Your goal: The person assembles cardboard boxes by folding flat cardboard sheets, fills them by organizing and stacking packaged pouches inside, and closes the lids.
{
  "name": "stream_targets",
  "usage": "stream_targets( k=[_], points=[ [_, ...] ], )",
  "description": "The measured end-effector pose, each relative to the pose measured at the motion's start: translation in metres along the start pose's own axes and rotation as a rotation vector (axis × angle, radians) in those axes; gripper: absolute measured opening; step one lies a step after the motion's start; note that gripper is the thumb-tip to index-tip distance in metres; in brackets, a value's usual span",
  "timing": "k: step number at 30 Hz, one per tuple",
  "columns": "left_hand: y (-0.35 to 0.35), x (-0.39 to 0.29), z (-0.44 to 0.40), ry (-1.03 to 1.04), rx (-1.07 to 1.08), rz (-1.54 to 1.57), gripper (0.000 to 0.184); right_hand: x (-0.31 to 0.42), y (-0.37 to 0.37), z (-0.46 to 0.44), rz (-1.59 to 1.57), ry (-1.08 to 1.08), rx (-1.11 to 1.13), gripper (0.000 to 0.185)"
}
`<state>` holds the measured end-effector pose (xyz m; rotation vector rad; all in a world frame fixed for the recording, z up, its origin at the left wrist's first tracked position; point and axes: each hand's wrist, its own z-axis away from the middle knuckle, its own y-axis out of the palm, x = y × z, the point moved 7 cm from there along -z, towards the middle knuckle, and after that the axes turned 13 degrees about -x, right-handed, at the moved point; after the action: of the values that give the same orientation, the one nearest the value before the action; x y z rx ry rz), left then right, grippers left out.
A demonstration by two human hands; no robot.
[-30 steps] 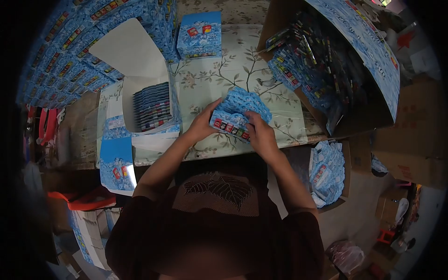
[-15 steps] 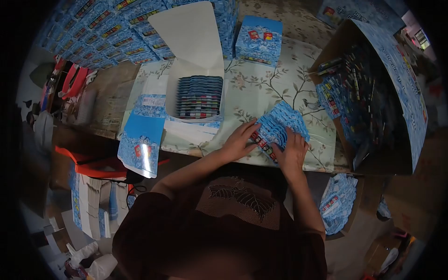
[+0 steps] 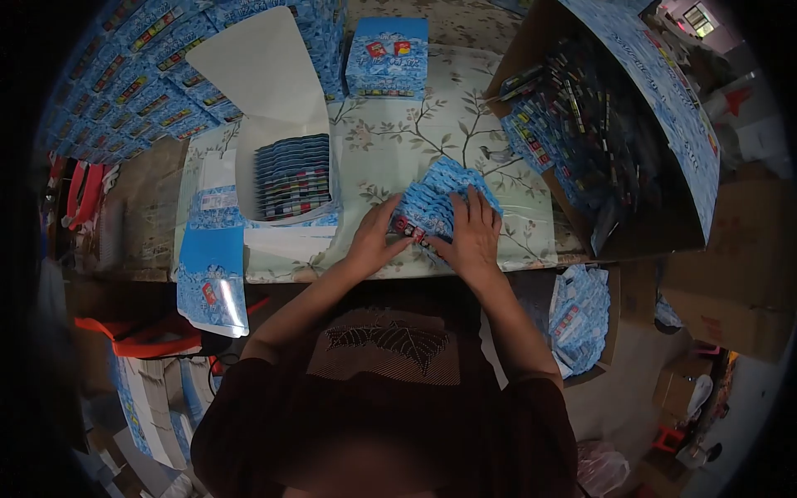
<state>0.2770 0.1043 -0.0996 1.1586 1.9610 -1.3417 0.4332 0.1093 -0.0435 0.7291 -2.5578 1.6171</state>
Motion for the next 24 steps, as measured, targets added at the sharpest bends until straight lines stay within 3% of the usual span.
stream_targets(
  k=[6, 12, 15, 17, 18, 20, 21, 22, 23, 24],
  points=[
    [0.009, 0.002, -0.002, -0.002, -0.022, -0.009, 0.078, -0.003, -0.002, 0.007, 0.008, 0.033, 0.037, 0.077],
    [0.002, 0.006, 0.003, -0.07, 0.0, -0.008, 0.087, 0.005, 0.008, 0.015, -0.244, 0.176, 0.163, 0.079],
    [-0.009, -0.005, 0.002, -0.043, 0.004, 0.02, 0.082, 0.005, 0.016, 0.016, -0.19, 0.118, 0.181, 0.076],
    [-0.04, -0.035, -0.004, 0.196, -0.063, 0.013, 0.067, 0.009, 0.019, 0.01, -0.141, 0.135, 0.253, 0.071],
    [-0.061, -0.041, -0.011, 0.195, -0.082, -0.008, 0.067, 0.01, 0.019, 0.005, -0.156, 0.111, 0.25, 0.071],
    [-0.13, -0.061, -0.017, 0.33, -0.345, -0.109, 0.055, 0.016, 0.013, -0.011, -0.359, 0.124, 0.103, 0.066],
    [-0.162, -0.052, -0.02, 0.224, -0.507, -0.159, 0.053, 0.026, 0.007, -0.029, -0.398, 0.266, 0.156, 0.061],
    [-0.193, -0.039, -0.025, 0.122, -0.667, -0.203, 0.051, 0.041, 0.002, -0.049, -0.487, 0.209, 0.119, 0.063],
    [-0.209, -0.024, -0.032, 0.121, -0.683, -0.23, 0.051, 0.054, -0.001, -0.072, -0.571, 0.157, 0.075, 0.065],
    [-0.224, 0.008, -0.038, -0.054, -0.719, -0.305, 0.048, 0.074, -0.005, -0.097, -0.621, 0.13, 0.07, 0.064]
  ],
)
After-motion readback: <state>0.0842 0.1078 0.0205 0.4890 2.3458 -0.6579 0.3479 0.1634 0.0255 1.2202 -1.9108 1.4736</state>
